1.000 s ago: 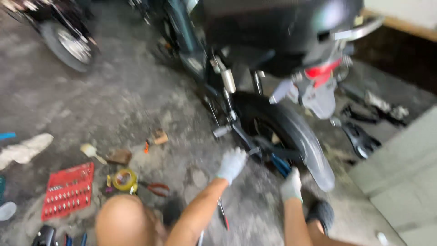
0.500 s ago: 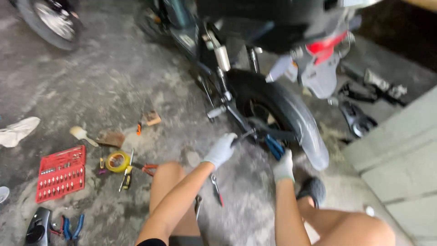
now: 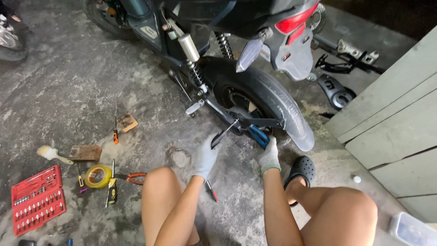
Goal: The person sits on the floor beside an electric scooter and uses a hand driver and a cordless screwdriver to loosen and remove bolts from the rear wheel hub area. They reposition the scooter's fender, handle fasteners one at a time, and set tools down on the floor between steps.
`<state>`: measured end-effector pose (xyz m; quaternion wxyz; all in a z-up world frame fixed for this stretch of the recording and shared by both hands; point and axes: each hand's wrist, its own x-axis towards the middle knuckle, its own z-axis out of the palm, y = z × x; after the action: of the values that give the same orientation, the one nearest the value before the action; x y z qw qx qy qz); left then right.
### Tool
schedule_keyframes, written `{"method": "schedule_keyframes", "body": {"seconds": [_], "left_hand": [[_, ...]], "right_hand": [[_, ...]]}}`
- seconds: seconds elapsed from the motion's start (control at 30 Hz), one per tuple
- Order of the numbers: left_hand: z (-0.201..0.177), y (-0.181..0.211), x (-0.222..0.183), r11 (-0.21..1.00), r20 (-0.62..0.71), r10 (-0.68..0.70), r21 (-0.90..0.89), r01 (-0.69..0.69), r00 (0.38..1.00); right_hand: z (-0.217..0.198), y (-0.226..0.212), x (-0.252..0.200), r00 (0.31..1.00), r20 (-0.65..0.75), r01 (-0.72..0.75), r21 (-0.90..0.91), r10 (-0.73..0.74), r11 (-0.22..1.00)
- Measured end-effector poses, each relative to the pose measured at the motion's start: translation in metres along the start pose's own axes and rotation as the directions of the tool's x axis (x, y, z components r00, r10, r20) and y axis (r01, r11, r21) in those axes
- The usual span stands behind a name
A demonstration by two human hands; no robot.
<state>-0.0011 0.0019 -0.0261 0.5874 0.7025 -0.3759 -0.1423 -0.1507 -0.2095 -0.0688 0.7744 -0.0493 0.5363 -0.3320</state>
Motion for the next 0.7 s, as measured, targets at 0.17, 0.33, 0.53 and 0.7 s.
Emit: {"method": "schedule_keyframes", "body": {"seconds": [0.17, 0.33, 0.53, 0.7], "left_hand": [[0.004, 0.012, -0.002, 0.750, 0.160, -0.532, -0.367, 0.550, 0.832], [0.007, -0.054, 0.011, 0.330, 0.447, -0.533, -0.672, 0.663, 0.718], [-0.010, 0.008, 0.004, 0.925, -0.034, 0.157, 0.355, -0.135, 0.987], [-0.013, 0.031, 0.014, 0.943, 0.074, -0.308, 0.154, 0.294, 0.948]], "right_hand": [[-0.004, 0.007, 0.010, 0.994, 0.093, -0.071, 0.160, 0.056, 0.985], [0.000, 0.006, -0.002, 0.998, 0.045, -0.048, 0.160, 0.041, 0.986], [-0.005, 0.010, 0.002, 0.998, 0.058, 0.010, 0.067, -0.014, 0.998], [-0.003, 0.006, -0.005, 0.999, -0.034, -0.022, 0.064, 0.024, 0.998]]}}
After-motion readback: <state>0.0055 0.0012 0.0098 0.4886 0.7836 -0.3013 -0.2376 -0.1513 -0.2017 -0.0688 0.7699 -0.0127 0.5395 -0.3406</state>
